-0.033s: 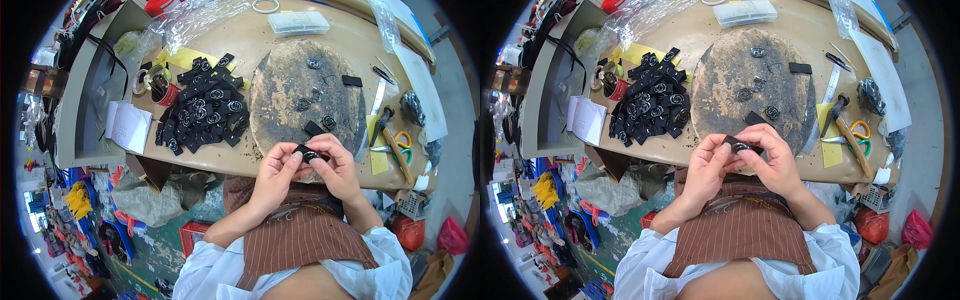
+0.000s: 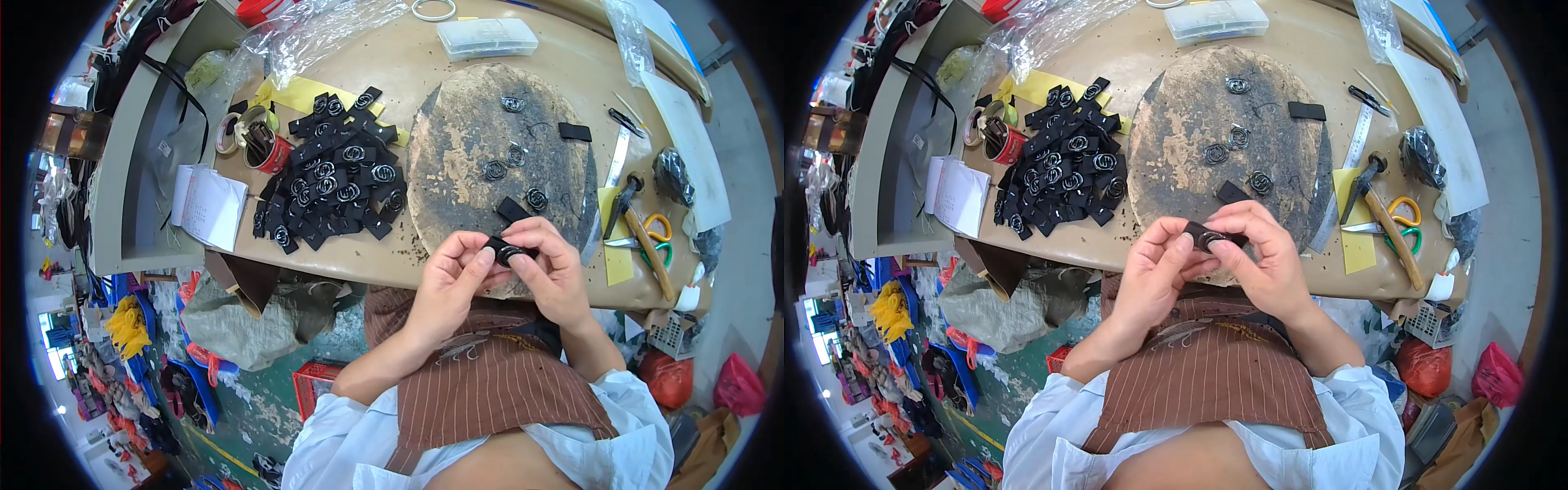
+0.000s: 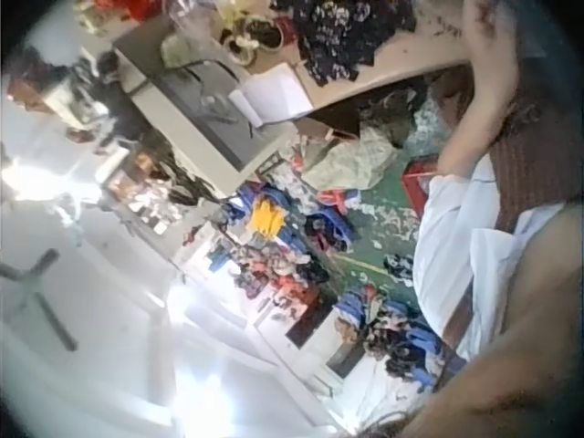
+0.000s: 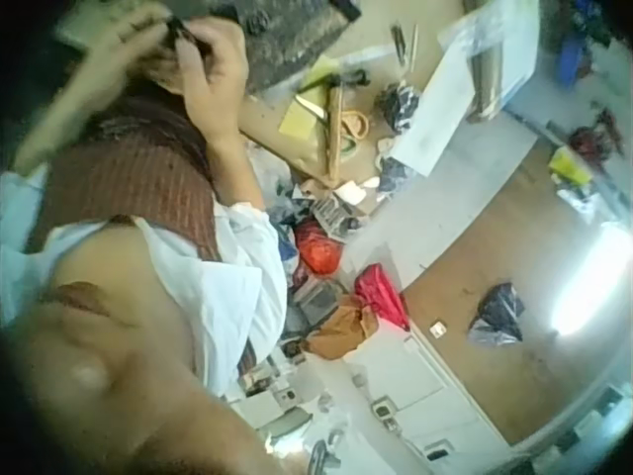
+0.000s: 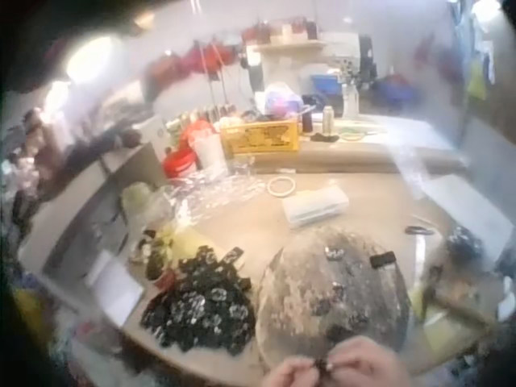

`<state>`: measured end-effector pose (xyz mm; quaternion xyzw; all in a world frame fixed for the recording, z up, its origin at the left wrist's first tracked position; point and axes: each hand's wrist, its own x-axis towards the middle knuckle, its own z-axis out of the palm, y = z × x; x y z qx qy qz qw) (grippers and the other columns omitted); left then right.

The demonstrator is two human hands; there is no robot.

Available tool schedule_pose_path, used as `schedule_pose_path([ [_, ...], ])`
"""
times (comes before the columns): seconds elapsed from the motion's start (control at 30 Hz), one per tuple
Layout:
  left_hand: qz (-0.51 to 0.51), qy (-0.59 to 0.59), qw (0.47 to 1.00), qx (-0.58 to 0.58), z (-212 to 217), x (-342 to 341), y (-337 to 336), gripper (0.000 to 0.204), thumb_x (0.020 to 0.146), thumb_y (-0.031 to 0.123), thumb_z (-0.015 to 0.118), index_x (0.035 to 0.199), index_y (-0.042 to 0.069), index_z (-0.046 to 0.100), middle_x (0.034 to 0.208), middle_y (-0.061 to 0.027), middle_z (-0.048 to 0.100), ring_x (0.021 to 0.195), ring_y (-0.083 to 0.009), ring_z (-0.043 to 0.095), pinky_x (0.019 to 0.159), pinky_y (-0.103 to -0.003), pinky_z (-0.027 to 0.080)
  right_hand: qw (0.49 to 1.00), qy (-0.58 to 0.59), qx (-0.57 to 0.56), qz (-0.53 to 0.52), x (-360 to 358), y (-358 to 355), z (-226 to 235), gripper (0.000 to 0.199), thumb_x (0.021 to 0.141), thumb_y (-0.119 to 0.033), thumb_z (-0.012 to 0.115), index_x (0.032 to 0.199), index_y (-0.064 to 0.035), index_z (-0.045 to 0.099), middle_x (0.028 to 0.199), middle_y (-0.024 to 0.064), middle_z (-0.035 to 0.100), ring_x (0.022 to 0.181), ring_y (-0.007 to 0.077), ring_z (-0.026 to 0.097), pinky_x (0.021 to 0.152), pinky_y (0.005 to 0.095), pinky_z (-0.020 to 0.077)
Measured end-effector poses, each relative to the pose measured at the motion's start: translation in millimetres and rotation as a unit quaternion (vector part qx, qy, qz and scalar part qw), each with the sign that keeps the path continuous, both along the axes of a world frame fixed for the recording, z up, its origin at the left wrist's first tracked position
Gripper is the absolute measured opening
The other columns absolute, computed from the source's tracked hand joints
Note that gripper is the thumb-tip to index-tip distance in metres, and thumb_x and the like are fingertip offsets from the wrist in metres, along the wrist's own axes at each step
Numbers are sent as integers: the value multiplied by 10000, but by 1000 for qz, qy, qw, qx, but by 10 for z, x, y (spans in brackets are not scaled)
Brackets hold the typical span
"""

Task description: The person sits at a cluttered workbench and repeatedly assembles small black keychains. They pick up a black rectangular fabric piece and a metal spring ring, attach the ring to the fabric, and place the finished unit on the table. The process is repeated continuously throughout the clip.

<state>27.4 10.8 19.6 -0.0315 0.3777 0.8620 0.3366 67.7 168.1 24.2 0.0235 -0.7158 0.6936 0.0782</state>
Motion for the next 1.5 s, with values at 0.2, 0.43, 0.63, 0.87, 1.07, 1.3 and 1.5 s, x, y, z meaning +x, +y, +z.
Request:
schedule_pose_path([
  [0.2, -79, 283, 934, -203, 39, -187, -144, 231, 848, 46, 635, 1071, 6, 585, 870, -12, 618, 808, -54, 560, 721, -199, 452, 995, -53, -45, 69, 9, 152, 3, 190, 831, -24, 629, 1016, 11, 607, 1000, 76, 549, 900, 104, 531, 747, 216, 437],
  [0.43, 13, 214, 965, -152, -12, -45, -46, 177, 841, 59, 650, 1001, -1, 606, 887, -15, 616, 804, -51, 551, 721, -199, 446, 983, -109, -146, -3, 29, 25, 81, 249, 822, -6, 643, 1063, 16, 582, 963, 33, 554, 854, 68, 545, 733, 201, 459],
  [0.63, -58, 443, 847, -288, -15, -248, -167, 282, 808, 76, 688, 1054, 4, 570, 886, -18, 610, 834, -59, 563, 731, -207, 453, 989, -29, 135, 55, -33, 179, 114, 357, 800, -19, 651, 1150, -21, 578, 892, 20, 573, 807, 60, 538, 701, 200, 453],
  [0.87, -23, 156, 986, -62, 4, -64, -25, 401, 833, 8, 634, 1185, 20, 441, 942, -44, 587, 845, -87, 595, 735, -229, 497, 998, -16, -36, -42, -27, 42, 129, 387, 781, -70, 683, 1151, -24, 581, 912, 49, 561, 772, 121, 531, 692, 242, 438],
  [1.07, -12, 72, 997, -14, 94, -33, 2, 281, 851, 14, 613, 1109, 9, 501, 953, -64, 590, 841, -107, 600, 754, -241, 506, 996, 12, -90, 13, -8, 51, 52, 191, 815, -7, 640, 999, 14, 595, 1005, 83, 517, 856, 128, 536, 760, 249, 443],
  [1.3, -52, 277, 932, -226, -19, -83, -153, 258, 822, 70, 673, 1065, 12, 605, 923, -29, 616, 808, -74, 570, 693, -200, 451, 985, -51, -163, 12, 21, 22, 88, 181, 825, 33, 621, 985, 14, 538, 940, 51, 551, 893, 103, 561, 780, 232, 471],
  [1.5, 9, 167, 971, -172, 104, -69, -65, 227, 794, 43, 696, 1005, -16, 636, 873, -21, 632, 781, -55, 564, 701, -200, 453, 980, -62, -188, 4, 0, 10, 71, 211, 809, 44, 640, 1000, 16, 552, 941, 42, 578, 863, 92, 579, 767, 218, 475],
])
